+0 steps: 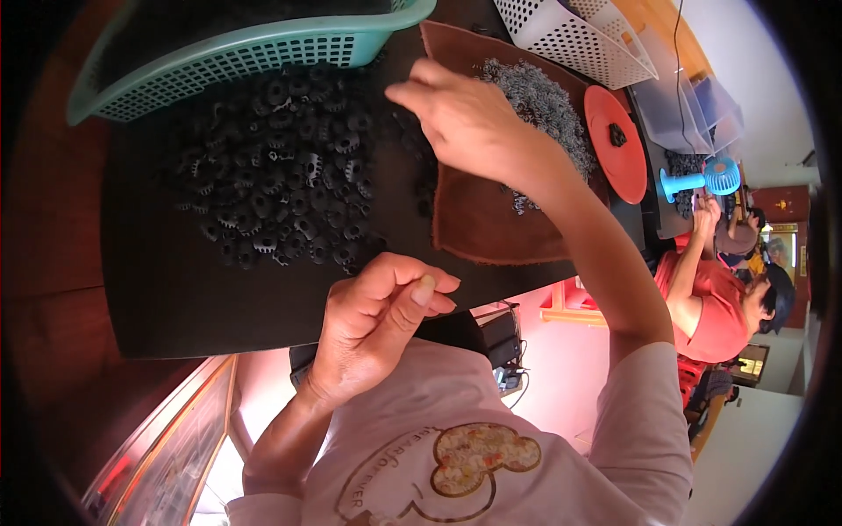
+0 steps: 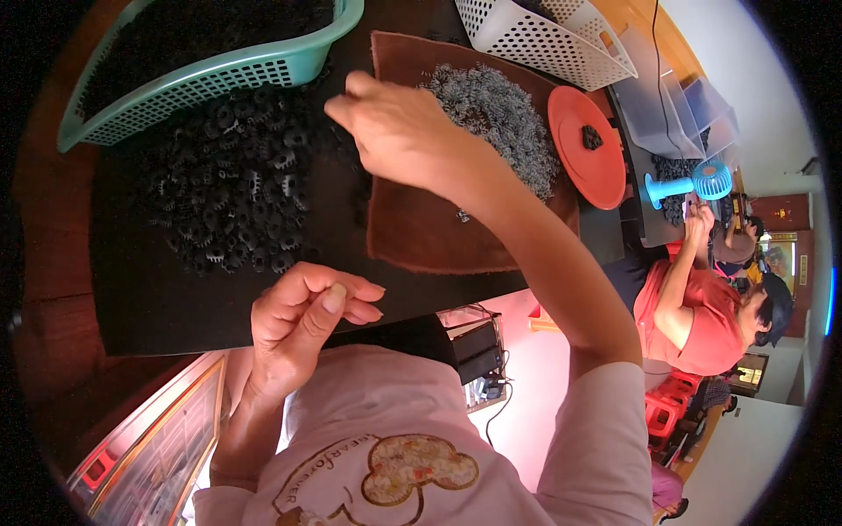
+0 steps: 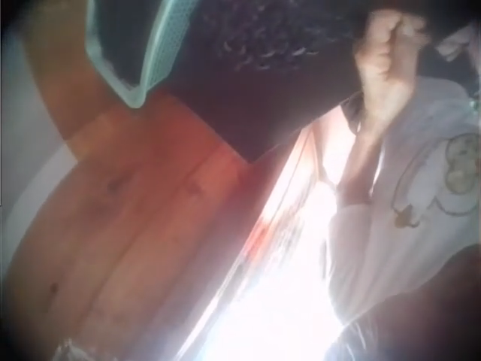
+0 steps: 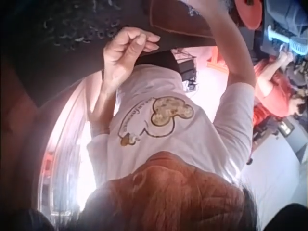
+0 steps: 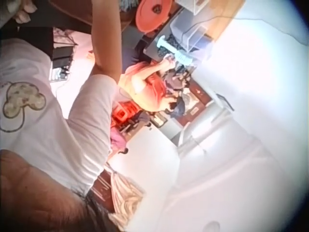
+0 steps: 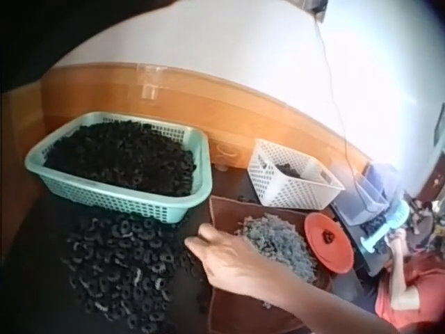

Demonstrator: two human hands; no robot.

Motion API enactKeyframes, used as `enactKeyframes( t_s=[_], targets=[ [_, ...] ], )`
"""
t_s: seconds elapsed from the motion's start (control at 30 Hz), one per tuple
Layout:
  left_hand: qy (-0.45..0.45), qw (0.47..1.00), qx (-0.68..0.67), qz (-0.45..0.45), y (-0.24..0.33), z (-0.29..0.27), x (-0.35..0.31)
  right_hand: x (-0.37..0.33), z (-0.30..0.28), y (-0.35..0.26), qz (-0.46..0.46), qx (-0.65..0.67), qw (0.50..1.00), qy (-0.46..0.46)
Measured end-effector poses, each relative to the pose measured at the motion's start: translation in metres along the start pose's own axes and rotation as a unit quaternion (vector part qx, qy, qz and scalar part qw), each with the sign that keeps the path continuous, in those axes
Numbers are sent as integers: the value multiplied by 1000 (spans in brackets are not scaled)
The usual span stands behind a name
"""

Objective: Assembling small metal springs into black plastic hair clips.

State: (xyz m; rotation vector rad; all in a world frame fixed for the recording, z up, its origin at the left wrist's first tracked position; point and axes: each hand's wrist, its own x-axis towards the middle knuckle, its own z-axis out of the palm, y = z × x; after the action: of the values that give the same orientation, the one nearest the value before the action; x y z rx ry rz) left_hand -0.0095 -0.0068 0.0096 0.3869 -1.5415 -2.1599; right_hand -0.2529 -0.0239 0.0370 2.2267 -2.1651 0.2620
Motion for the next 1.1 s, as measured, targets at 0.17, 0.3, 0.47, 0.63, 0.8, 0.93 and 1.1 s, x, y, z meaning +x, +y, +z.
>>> enactKeyframes(
  t_s=[0.17,0.3,0.47,0.63,0.8,0.93,1.1],
  targets=[
    [-22,1000,20,0,2,-1,1,-5,-1,10,3,52,997,60],
    [-11,1000,27,0,3,-1,1,33,5,34,112,166,977,77],
    [0,999,32,4,2,3,1,72,5,55,222,252,942,-12],
    [1,999,41,8,1,0,0,62,4,45,196,306,931,-48],
    [-9,999,46,8,2,-1,0,23,-19,26,63,342,929,-128],
    [-16,999,41,8,3,0,2,-5,-22,19,47,300,952,-37],
    [0,999,38,19,0,1,-1,-18,-21,-1,-32,182,983,-15]
  ],
)
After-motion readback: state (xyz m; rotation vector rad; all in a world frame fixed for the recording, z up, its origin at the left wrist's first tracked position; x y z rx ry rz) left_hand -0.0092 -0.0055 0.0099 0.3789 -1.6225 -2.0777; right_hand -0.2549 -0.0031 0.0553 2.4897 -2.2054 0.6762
